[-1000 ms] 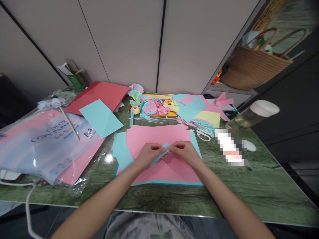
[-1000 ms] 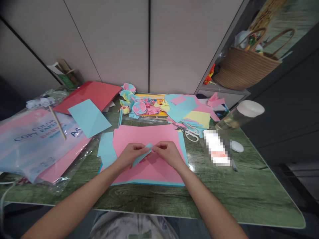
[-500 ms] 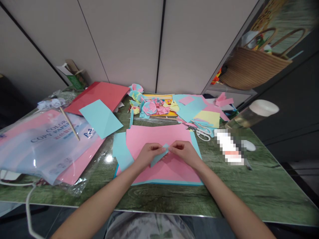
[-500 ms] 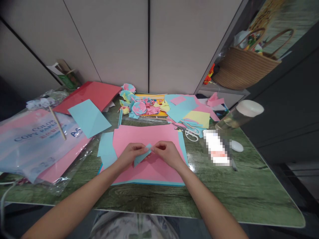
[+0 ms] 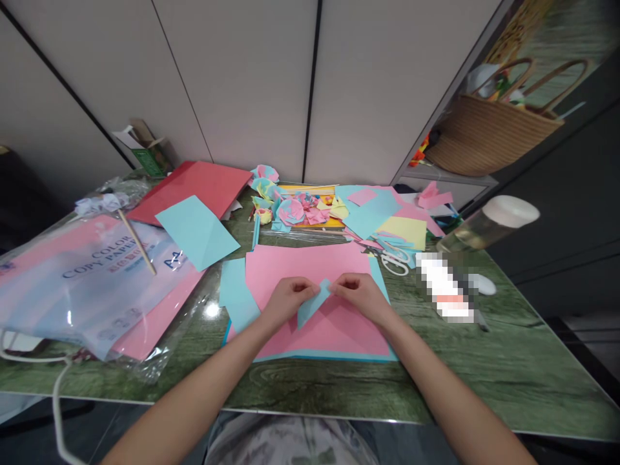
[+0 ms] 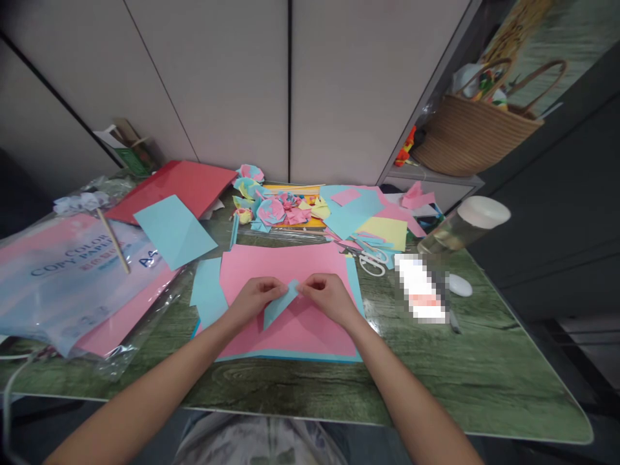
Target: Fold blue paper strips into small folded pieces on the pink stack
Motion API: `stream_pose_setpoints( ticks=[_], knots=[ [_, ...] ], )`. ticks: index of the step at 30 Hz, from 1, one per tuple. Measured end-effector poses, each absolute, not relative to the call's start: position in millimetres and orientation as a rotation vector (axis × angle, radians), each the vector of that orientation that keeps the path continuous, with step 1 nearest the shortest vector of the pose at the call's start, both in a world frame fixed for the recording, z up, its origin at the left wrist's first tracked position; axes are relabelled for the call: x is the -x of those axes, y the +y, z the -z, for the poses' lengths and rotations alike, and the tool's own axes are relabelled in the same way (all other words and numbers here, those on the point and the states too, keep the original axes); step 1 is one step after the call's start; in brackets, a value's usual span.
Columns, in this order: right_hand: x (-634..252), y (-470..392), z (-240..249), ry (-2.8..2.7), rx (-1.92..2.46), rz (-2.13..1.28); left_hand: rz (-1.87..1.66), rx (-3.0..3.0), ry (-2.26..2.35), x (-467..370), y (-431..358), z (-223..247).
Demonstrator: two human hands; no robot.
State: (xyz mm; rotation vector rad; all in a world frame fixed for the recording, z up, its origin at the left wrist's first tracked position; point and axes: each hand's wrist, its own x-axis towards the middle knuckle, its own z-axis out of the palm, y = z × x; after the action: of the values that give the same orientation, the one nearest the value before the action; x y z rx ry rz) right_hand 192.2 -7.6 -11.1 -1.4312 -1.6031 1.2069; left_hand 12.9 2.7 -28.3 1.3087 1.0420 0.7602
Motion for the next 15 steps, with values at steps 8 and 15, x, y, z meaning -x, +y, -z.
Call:
stream_pose_setpoints(
  ticks=[8, 15],
  knots=[
    [-189.9, -9.6, 12.1, -1.613, 1.387, -1.269, -0.769, -1.304, 1.012, -16.1, 0.0, 24.4],
    [-188.6, -9.4, 16.3, -1.644, 1.398, -1.258, -0.733, -1.350, 0.965, -14.0, 1.1, 22.3]
  ],
)
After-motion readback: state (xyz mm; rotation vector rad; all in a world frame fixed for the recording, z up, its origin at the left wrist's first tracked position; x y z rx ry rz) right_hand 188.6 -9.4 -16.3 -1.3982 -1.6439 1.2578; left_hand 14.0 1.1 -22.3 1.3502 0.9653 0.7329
